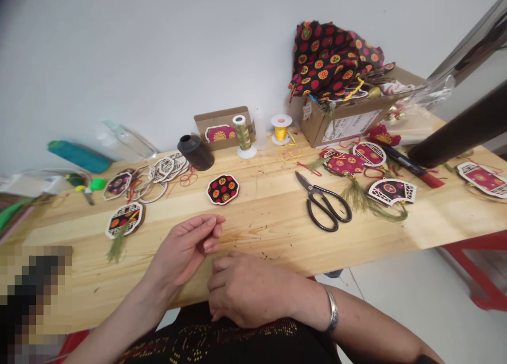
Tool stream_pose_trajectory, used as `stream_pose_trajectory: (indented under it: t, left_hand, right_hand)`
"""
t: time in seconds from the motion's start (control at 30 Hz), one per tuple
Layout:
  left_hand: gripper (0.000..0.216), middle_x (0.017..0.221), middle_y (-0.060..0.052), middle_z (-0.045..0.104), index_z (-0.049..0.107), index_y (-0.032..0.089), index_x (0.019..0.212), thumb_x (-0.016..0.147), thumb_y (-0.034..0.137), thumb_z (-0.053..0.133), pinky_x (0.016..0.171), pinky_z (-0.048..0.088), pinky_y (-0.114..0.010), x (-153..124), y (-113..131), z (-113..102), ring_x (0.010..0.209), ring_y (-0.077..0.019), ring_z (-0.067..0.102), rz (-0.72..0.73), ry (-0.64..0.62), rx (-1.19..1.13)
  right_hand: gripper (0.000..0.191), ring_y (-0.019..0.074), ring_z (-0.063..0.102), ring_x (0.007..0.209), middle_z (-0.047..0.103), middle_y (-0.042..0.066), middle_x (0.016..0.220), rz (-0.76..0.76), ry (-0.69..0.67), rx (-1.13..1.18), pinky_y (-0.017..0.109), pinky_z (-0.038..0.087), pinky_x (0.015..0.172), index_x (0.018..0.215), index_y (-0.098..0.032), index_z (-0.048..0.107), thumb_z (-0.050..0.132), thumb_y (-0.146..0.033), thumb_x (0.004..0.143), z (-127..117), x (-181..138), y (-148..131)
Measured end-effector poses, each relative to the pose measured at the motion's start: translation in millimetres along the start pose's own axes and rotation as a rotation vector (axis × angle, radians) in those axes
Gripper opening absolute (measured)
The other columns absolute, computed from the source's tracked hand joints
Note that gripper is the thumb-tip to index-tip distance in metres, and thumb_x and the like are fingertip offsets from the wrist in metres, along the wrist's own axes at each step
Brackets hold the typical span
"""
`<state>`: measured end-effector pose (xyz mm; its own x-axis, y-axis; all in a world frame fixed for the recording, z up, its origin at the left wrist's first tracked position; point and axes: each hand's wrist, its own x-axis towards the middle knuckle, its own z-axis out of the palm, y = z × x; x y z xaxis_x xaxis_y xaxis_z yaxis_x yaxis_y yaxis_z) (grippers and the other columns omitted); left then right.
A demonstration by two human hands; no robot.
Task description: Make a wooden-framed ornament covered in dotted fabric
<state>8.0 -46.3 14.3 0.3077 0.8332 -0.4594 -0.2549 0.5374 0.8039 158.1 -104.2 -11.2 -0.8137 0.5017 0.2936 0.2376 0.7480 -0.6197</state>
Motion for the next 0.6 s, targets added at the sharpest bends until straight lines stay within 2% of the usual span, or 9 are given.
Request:
stream_pose_trajectory:
  t: [0.23, 0.43, 0.53, 0.6]
  left_hand:
    - [0.026, 0.059, 0.0, 0.06, 0.076, 0.01, 0.076, 0.061, 0.028, 0.087, 0.045, 0.034, -0.016, -1, -1, 2, 0.045, -0.003, 0.045, -0.016, -0.008, 0.002]
    - [0.028, 0.056, 0.001, 0.056, 0.076, 0.01, 0.077, 0.062, 0.031, 0.086, 0.044, 0.026, -0.014, 0, -3, 1, 0.045, -0.0012, 0.039, -0.027, 0.005, 0.035]
    - [0.03, 0.054, 0.002, 0.054, 0.076, 0.011, 0.076, 0.062, 0.035, 0.086, 0.043, 0.024, -0.014, 0, -3, 0, 0.046, -0.0019, 0.038, -0.036, 0.022, 0.065]
    - [0.03, 0.053, 0.003, 0.052, 0.076, 0.012, 0.076, 0.061, 0.036, 0.086, 0.044, 0.022, -0.015, -1, -3, -1, 0.046, -0.0017, 0.036, -0.042, 0.026, 0.074]
  right_hand:
    - [0.013, 0.0154, 0.051, 0.082, 0.067, -0.001, 0.076, -0.001, -0.035, 0.022, 0.026, 0.042, 0.076, 0.08, -0.017, 0.07, 0.061, -0.019, 0.089, 2, -1, 2]
    - [0.014, 0.0149, 0.052, 0.082, 0.067, -0.001, 0.076, -0.019, -0.035, 0.06, 0.026, 0.043, 0.081, 0.08, -0.017, 0.071, 0.061, -0.019, 0.089, 7, 1, 5]
    - [0.018, 0.015, 0.054, 0.082, 0.067, 0.0, 0.075, 0.0, -0.024, 0.072, 0.026, 0.044, 0.08, 0.081, -0.016, 0.071, 0.06, -0.025, 0.092, -1, -2, 3]
    - [0.025, 0.0154, 0.055, 0.082, 0.067, 0.001, 0.075, 0.064, 0.015, 0.058, 0.026, 0.044, 0.079, 0.081, -0.016, 0.071, 0.057, -0.033, 0.095, -15, -12, 3]
